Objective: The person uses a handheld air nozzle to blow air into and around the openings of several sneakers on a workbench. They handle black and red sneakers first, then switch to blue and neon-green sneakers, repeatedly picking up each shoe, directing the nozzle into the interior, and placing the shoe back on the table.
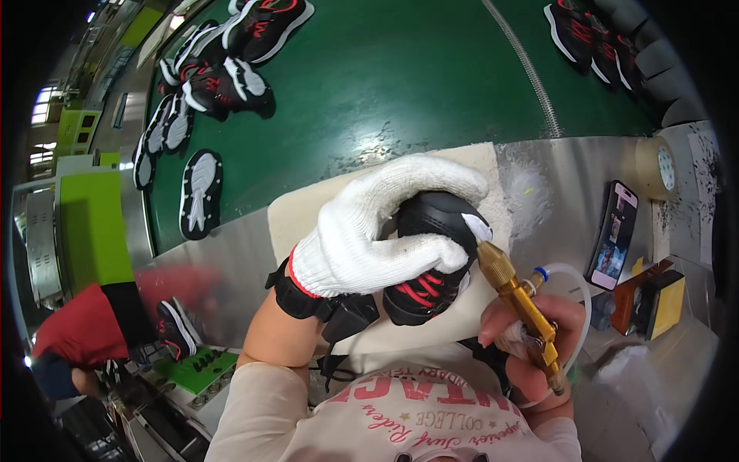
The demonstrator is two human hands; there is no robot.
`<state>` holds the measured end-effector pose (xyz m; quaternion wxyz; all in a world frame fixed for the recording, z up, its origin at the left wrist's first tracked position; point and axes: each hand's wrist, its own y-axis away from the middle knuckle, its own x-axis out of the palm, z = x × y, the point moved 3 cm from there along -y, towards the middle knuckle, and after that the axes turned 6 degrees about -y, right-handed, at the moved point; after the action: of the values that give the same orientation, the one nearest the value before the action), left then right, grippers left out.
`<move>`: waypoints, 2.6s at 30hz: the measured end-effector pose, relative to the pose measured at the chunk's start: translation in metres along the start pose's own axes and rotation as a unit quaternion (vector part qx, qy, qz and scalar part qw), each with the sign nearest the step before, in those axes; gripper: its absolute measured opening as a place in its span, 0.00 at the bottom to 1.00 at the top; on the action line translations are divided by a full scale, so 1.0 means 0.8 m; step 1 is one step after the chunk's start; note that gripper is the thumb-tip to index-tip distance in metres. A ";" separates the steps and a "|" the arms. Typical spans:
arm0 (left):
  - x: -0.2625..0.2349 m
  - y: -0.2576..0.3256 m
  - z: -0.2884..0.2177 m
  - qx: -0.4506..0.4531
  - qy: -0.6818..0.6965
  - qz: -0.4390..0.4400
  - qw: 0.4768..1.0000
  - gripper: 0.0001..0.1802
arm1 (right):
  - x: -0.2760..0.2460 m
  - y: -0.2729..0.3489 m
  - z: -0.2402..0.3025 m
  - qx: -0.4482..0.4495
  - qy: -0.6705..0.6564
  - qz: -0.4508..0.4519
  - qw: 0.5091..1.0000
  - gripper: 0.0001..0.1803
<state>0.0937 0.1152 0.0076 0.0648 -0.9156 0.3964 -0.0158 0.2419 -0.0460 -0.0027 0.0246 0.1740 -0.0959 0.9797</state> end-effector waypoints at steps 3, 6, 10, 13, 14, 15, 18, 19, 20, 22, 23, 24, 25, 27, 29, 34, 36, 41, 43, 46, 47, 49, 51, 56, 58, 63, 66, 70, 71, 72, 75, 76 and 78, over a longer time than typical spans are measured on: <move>0.001 -0.012 0.005 -0.026 0.015 -0.003 1.000 0.28 | -0.012 -0.016 -0.008 -0.032 -0.021 0.038 0.999 0.49; -0.006 -0.015 0.017 -0.040 -0.002 -0.009 0.999 0.26 | -0.012 -0.029 -0.012 -0.022 -0.036 0.026 0.999 0.51; -0.011 -0.017 0.020 -0.100 0.053 -0.040 0.993 0.24 | -0.004 -0.035 -0.015 0.033 -0.063 -0.031 0.997 0.50; -0.013 -0.016 0.020 -0.121 0.050 -0.059 0.990 0.24 | 0.007 -0.024 -0.016 0.077 -0.046 -0.113 0.989 0.48; -0.018 -0.015 0.022 -0.122 0.031 -0.080 0.989 0.24 | 0.002 -0.018 -0.026 0.056 -0.069 -0.085 0.992 0.48; -0.021 -0.011 0.029 -0.133 0.085 -0.105 0.982 0.24 | -0.004 -0.013 -0.036 0.037 -0.093 -0.056 0.993 0.48; -0.027 -0.002 0.038 -0.124 0.124 -0.175 0.969 0.24 | -0.006 0.005 -0.057 0.017 -0.141 -0.017 0.990 0.48; -0.032 0.003 0.041 -0.129 0.152 -0.182 0.963 0.24 | -0.003 0.011 -0.057 0.045 -0.146 -0.018 0.988 0.48; -0.037 0.007 0.047 -0.126 0.169 -0.194 0.958 0.25 | 0.000 0.019 -0.058 0.074 -0.153 -0.019 0.985 0.48; -0.041 0.014 0.056 -0.125 0.203 -0.216 0.947 0.28 | 0.003 0.029 -0.060 0.096 -0.166 -0.013 0.981 0.48; -0.039 0.013 0.056 -0.126 0.214 -0.234 0.940 0.30 | 0.003 0.032 -0.061 0.103 -0.172 -0.011 0.980 0.48; -0.032 0.012 0.053 -0.144 0.244 -0.279 0.917 0.30 | 0.003 0.036 -0.063 0.109 -0.179 -0.009 0.978 0.48; -0.044 0.017 0.064 -0.134 0.264 -0.241 0.924 0.30 | 0.001 0.041 -0.060 0.120 -0.186 -0.017 0.975 0.48; -0.059 0.026 0.073 -0.130 0.281 -0.207 0.928 0.29 | -0.001 0.049 -0.060 0.135 -0.195 -0.028 0.971 0.47; -0.053 0.027 0.064 -0.144 0.217 -0.250 0.933 0.29 | -0.005 0.053 -0.060 0.150 -0.221 -0.042 0.963 0.46; -0.056 0.064 0.054 -0.162 0.195 -0.286 0.924 0.25 | -0.005 0.064 -0.051 0.208 -0.231 -0.136 0.941 0.44; -0.049 0.093 0.047 -0.183 0.191 -0.316 0.911 0.25 | -0.004 0.062 -0.054 0.203 -0.230 -0.133 0.942 0.42; -0.022 0.174 0.021 -0.260 0.185 -0.354 0.879 0.23 | 0.003 0.063 -0.065 0.193 -0.266 -0.127 0.936 0.38; 0.002 0.192 0.004 -0.316 0.184 -0.343 0.865 0.25 | 0.006 0.070 -0.064 0.189 -0.271 -0.132 0.934 0.36; 0.036 0.211 -0.007 -0.391 0.230 -0.292 0.842 0.35 | 0.015 0.080 -0.064 0.132 -0.214 -0.119 0.960 0.37; 0.045 0.215 -0.006 -0.394 0.272 -0.275 0.834 0.36 | 0.019 0.084 -0.062 0.134 -0.181 -0.100 0.969 0.42; 0.058 0.226 -0.001 -0.392 0.348 -0.237 0.818 0.36 | 0.025 0.092 -0.060 0.117 -0.064 -0.032 0.990 0.39; 0.070 0.230 0.003 -0.367 0.417 -0.198 0.807 0.32 | 0.028 0.087 -0.048 0.070 0.096 0.066 0.991 0.40; 0.108 0.225 0.021 -0.341 0.590 -0.134 0.719 0.28 | 0.019 0.102 -0.010 0.135 0.152 0.123 0.971 0.36; 0.131 0.204 0.023 -0.318 0.610 -0.126 0.715 0.26 | 0.012 0.127 -0.005 0.129 0.079 0.040 0.988 0.35; 0.172 0.146 0.034 -0.321 0.626 -0.031 0.709 0.27 | 0.003 0.145 0.028 0.129 -0.042 -0.118 0.984 0.40; 0.187 0.113 0.038 -0.312 0.688 -0.001 0.656 0.27 | -0.001 0.135 0.037 0.139 -0.028 -0.185 0.973 0.38; 0.197 0.073 0.046 -0.249 0.685 0.025 0.684 0.23 | 0.002 0.122 0.048 0.129 0.050 -0.224 0.965 0.39; 0.198 0.068 0.049 -0.266 0.706 -0.015 0.656 0.20 | 0.003 0.118 0.049 0.128 0.069 -0.225 0.963 0.40; 0.197 0.064 0.049 -0.258 0.712 -0.017 0.653 0.19 | 0.005 0.116 0.048 0.112 0.123 -0.196 0.966 0.40; 0.195 0.051 0.045 -0.252 0.717 -0.024 0.650 0.16 | 0.001 0.106 0.036 0.055 0.276 -0.110 0.953 0.41; 0.192 0.048 0.043 -0.261 0.708 -0.029 0.655 0.16 | 0.000 0.099 0.033 0.031 0.320 -0.079 0.944 0.41; 0.188 0.044 0.040 -0.278 0.692 -0.040 0.666 0.17 | -0.006 0.096 0.019 -0.017 0.364 -0.025 0.931 0.40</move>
<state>0.1738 -0.0146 -0.0320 -0.4858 -0.6325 0.2762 -0.5363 0.2455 -0.1244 -0.0044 0.0851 -0.1923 -0.0926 0.9732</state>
